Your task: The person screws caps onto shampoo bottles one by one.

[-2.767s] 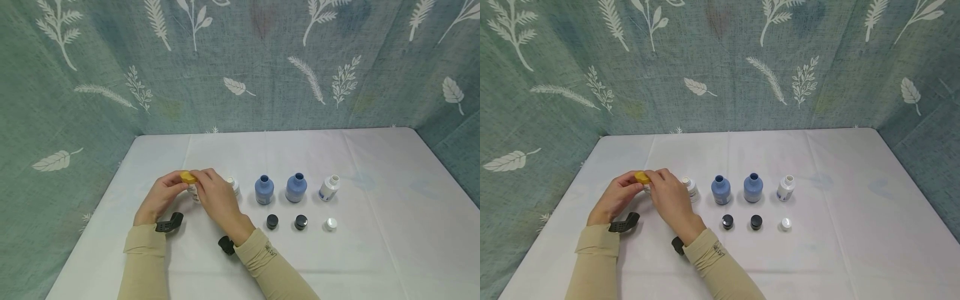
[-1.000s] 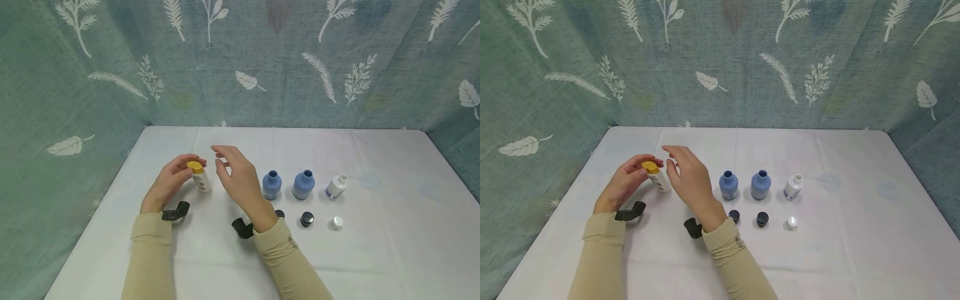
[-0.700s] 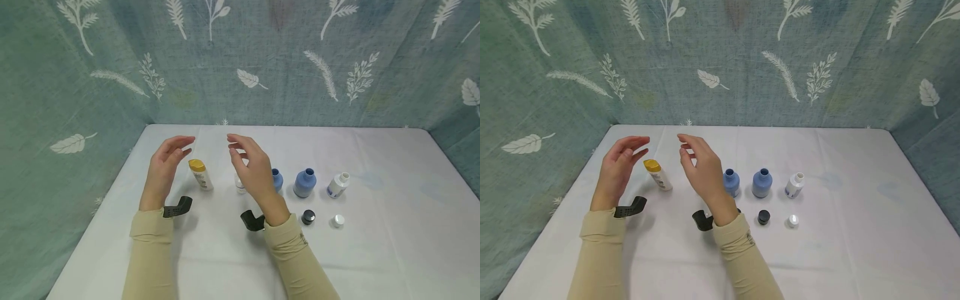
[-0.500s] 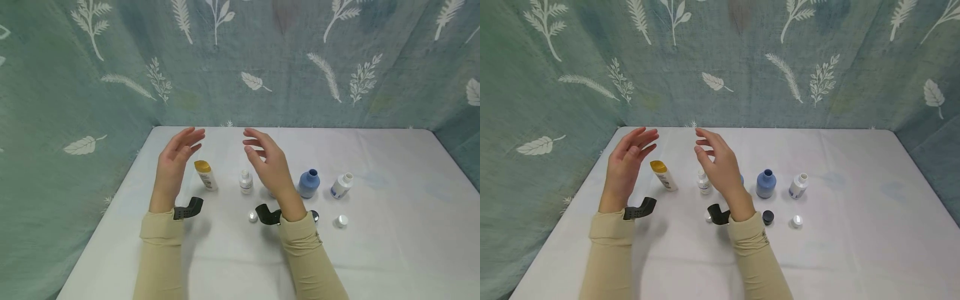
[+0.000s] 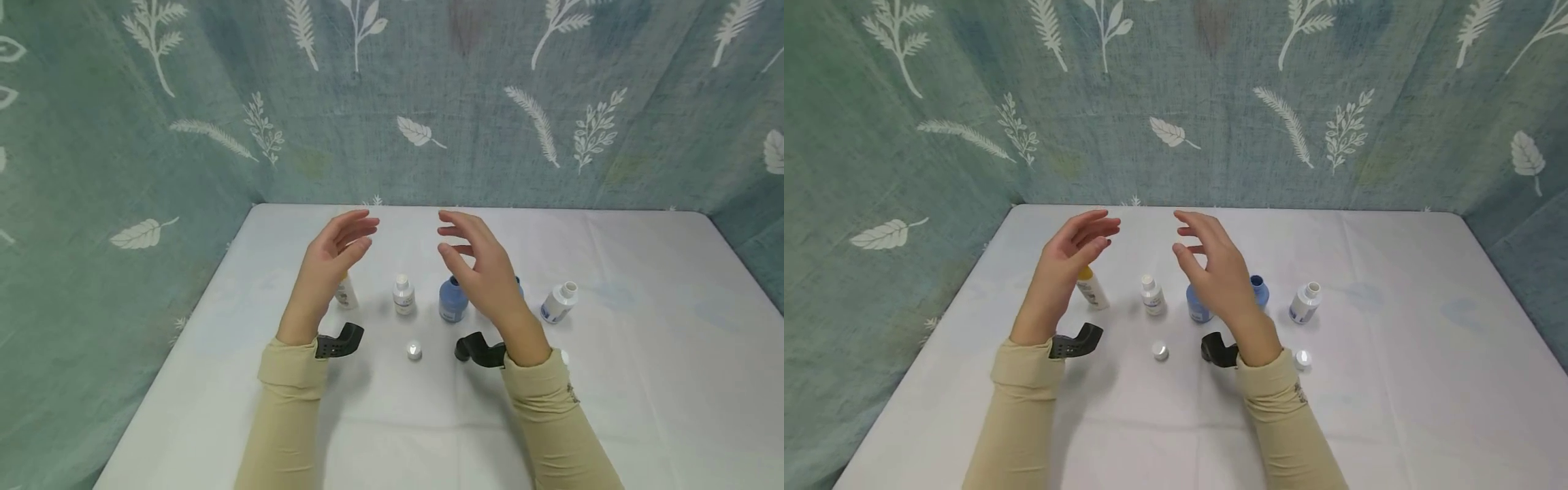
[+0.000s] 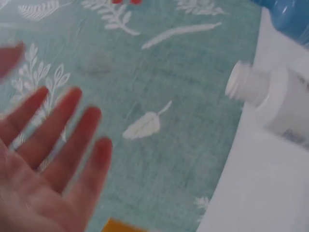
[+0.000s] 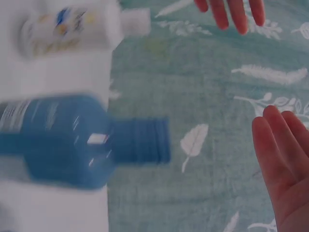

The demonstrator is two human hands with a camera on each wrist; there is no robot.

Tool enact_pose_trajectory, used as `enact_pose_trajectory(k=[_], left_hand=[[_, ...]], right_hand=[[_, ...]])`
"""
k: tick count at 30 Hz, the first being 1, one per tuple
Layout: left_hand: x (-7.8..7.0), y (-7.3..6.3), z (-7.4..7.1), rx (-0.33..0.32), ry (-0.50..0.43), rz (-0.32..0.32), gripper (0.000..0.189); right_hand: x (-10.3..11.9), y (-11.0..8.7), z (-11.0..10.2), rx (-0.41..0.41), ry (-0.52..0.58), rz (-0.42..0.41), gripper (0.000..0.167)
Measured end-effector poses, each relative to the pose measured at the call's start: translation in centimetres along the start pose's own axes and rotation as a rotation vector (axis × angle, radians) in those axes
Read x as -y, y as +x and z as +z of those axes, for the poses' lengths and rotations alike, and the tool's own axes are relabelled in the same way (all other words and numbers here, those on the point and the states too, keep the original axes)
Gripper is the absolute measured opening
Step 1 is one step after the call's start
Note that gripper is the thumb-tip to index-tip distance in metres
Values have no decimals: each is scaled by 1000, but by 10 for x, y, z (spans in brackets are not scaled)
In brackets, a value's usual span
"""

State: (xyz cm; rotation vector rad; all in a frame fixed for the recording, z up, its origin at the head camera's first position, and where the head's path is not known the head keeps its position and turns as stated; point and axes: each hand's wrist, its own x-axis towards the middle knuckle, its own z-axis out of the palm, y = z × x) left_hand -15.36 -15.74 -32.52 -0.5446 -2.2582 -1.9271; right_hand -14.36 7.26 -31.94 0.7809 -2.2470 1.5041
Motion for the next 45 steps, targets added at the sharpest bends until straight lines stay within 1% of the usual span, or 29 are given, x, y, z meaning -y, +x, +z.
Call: enact_pose_trajectory(k=[2,5,9,12,17,20,25,29,33,35,37,41,45], left_hand=[[0,1,5,-2,41,-48,43],[1,4,13,12,73,-88,47],[1,7,19,25,136,-95,49],[1,8,21,23,177,-98,47],[3,9,22,37,169,-111,46],[4,10,23,59,163,-116,46],[7,11,25,106,147,-140,47],[10,11,26,146,150,-186,58],[16,11,27,170,150,-260,71],[19,11,27,176,145,-298,74],[23,11,27,181,145,-328,75],[31,9,26,206,142,-379,71],[39,7,26,244,146,-399,62]], right_hand=[[-9,-4,-3,21,-39,-12,41],[-27,-10,-4,70,-77,-8,44],[-49,-14,0,131,-103,8,45],[-56,-15,5,169,-96,16,44],[-57,-17,11,248,-72,42,40],[-56,-19,12,299,-36,75,37],[-54,-21,15,408,-21,112,33],[-53,-23,20,538,-39,151,32],[-54,-26,28,686,-73,194,31],[-55,-28,32,737,-86,205,32],[-55,-30,36,767,-97,209,34],[-57,-33,43,801,-128,211,39],[-60,-36,48,841,-154,214,43]])
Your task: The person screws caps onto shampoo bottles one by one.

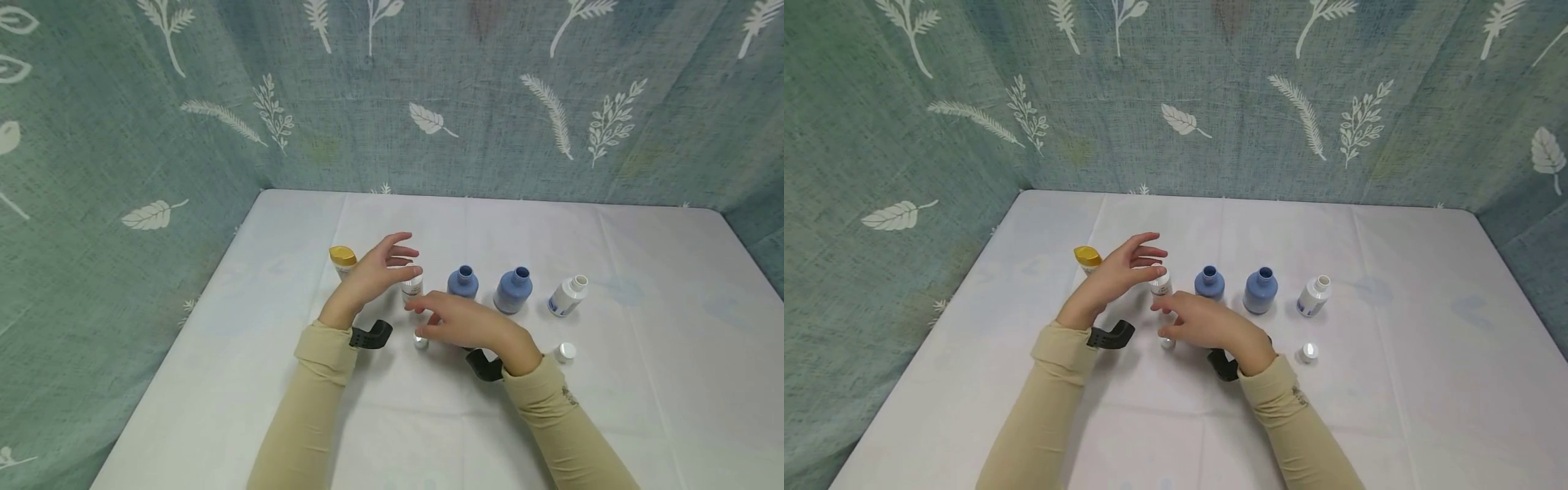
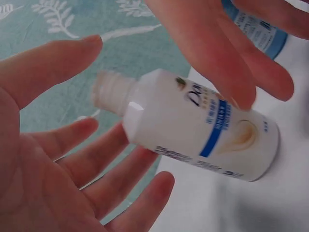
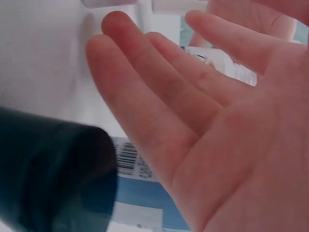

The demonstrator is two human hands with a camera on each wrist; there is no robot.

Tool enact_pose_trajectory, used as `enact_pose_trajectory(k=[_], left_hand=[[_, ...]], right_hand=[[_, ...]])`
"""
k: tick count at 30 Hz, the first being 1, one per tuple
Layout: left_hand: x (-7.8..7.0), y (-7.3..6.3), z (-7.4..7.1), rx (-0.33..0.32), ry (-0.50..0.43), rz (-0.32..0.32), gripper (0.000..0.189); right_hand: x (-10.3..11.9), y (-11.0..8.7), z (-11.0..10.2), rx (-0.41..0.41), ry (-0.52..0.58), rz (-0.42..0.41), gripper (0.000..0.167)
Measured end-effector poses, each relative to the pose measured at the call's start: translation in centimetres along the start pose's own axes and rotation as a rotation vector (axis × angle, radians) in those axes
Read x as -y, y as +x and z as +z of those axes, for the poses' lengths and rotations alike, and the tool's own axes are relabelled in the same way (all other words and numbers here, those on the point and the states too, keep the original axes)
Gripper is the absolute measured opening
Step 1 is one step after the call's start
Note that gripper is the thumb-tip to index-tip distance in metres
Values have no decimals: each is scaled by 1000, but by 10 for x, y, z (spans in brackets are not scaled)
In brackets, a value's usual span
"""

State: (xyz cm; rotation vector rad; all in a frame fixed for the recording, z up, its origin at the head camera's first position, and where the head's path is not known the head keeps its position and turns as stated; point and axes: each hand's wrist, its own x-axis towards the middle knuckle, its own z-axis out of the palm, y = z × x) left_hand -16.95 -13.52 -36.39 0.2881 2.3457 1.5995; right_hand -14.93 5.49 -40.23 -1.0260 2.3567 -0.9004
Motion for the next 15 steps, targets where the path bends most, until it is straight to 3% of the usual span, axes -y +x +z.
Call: enact_pose_trajectory(k=[7,13,15], left_hand=[[12,4,3,1,39,15,26],[43,20,2,-28,29,25,27],[47,22,3,-34,24,38,29]], right_hand=[[-1,6,9,56,-24,8,49],[0,11,16,82,-86,-28,40],[0,12,18,80,-116,-42,33]])
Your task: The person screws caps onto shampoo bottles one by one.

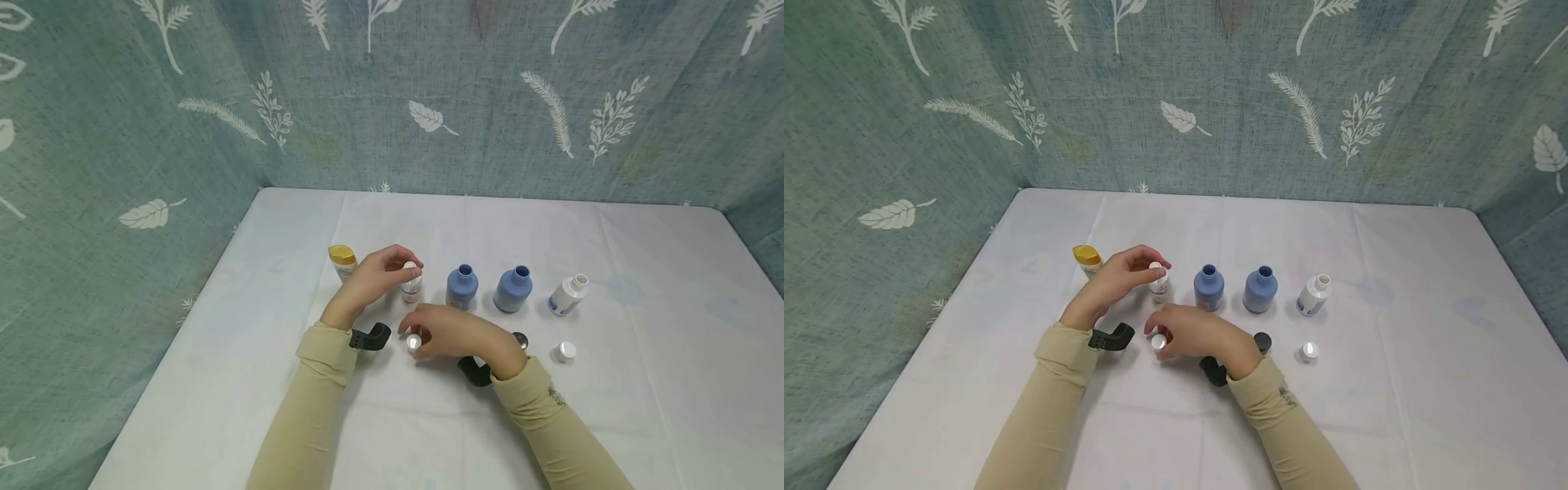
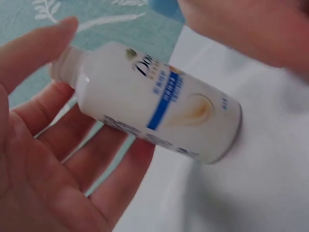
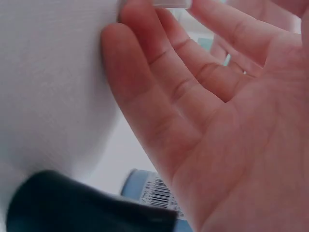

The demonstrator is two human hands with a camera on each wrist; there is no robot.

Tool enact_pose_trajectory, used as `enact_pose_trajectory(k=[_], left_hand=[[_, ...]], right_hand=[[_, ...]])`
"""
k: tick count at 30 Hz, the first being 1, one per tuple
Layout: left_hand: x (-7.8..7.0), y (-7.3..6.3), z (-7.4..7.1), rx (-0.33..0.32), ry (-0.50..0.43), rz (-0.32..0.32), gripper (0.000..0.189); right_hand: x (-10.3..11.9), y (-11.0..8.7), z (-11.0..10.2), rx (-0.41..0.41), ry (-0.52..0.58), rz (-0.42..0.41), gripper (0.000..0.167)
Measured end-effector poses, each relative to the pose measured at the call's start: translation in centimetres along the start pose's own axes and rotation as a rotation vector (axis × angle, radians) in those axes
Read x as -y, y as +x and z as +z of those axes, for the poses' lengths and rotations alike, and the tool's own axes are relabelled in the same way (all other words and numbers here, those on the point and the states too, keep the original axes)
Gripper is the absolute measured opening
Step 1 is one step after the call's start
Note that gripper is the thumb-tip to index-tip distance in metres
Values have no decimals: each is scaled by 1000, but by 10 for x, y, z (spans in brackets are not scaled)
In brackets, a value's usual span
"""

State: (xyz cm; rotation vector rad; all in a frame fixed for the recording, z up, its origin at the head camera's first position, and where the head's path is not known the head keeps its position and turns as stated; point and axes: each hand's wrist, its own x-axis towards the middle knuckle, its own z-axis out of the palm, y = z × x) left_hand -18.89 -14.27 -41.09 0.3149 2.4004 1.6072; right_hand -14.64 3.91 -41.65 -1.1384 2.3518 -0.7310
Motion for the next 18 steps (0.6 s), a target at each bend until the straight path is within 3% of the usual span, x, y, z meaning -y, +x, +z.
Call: enact_pose_trajectory(k=[5,11,18], left_hand=[[8,1,1,13,-14,34,29],[14,1,1,31,-35,41,25],[9,-3,3,73,-117,40,25]], right_hand=[[-1,2,2,0,-32,-15,20],[-3,3,1,-7,-45,2,18],[-6,1,-6,-67,-9,-10,18]])
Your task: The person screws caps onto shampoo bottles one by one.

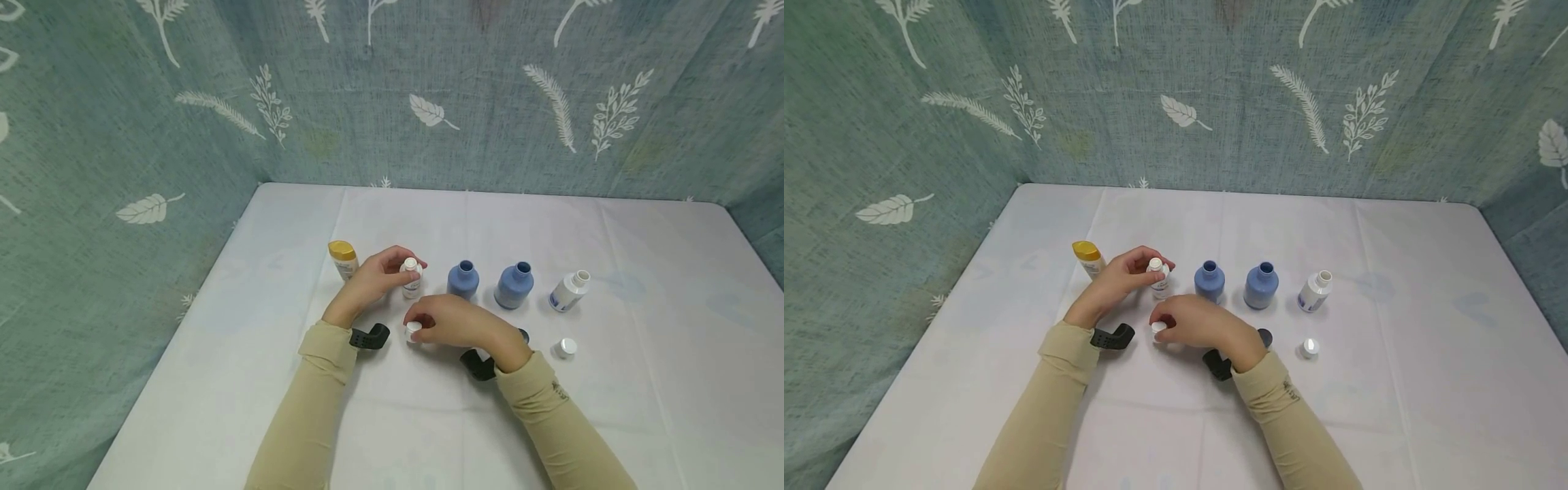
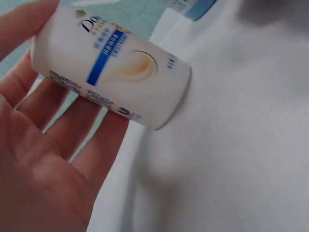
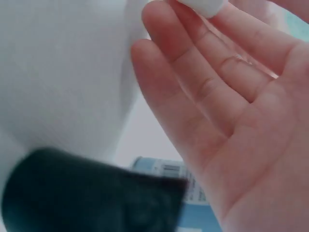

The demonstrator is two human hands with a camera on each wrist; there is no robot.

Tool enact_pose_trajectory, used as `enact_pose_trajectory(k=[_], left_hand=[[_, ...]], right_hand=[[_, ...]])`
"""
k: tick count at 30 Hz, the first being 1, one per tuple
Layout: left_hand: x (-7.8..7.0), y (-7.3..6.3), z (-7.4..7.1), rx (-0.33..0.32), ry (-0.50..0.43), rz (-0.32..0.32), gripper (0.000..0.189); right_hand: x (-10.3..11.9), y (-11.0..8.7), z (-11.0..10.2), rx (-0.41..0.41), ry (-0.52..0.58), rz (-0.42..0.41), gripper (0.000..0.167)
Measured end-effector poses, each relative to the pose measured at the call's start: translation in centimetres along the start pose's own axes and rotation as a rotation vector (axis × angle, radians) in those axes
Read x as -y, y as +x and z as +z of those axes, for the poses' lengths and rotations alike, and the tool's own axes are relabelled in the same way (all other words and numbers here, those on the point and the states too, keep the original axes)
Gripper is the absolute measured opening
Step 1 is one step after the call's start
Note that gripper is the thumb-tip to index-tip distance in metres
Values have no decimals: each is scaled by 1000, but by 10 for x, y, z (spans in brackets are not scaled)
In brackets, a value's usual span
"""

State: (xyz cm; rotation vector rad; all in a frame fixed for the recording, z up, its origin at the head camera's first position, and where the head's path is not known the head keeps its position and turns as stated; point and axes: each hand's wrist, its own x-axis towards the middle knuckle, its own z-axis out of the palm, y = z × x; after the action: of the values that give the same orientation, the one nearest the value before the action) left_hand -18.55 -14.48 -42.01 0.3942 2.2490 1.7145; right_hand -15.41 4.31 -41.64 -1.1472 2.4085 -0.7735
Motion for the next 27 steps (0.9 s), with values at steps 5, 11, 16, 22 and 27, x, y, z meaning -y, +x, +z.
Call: enact_pose_trajectory(k=[5,11,16,22,27], left_hand=[[-4,-4,1,46,-51,51,28],[5,-4,-1,101,-109,84,28],[9,-5,-2,109,-121,67,31],[6,-8,-3,73,-59,45,32],[11,-9,-3,78,-70,37,34]], right_hand=[[-2,-4,-7,-101,22,20,23],[4,-11,-20,-226,95,30,28],[8,-17,-31,-351,139,39,29],[11,-16,-33,-585,199,-11,28],[14,-6,-21,-776,241,-104,29]])
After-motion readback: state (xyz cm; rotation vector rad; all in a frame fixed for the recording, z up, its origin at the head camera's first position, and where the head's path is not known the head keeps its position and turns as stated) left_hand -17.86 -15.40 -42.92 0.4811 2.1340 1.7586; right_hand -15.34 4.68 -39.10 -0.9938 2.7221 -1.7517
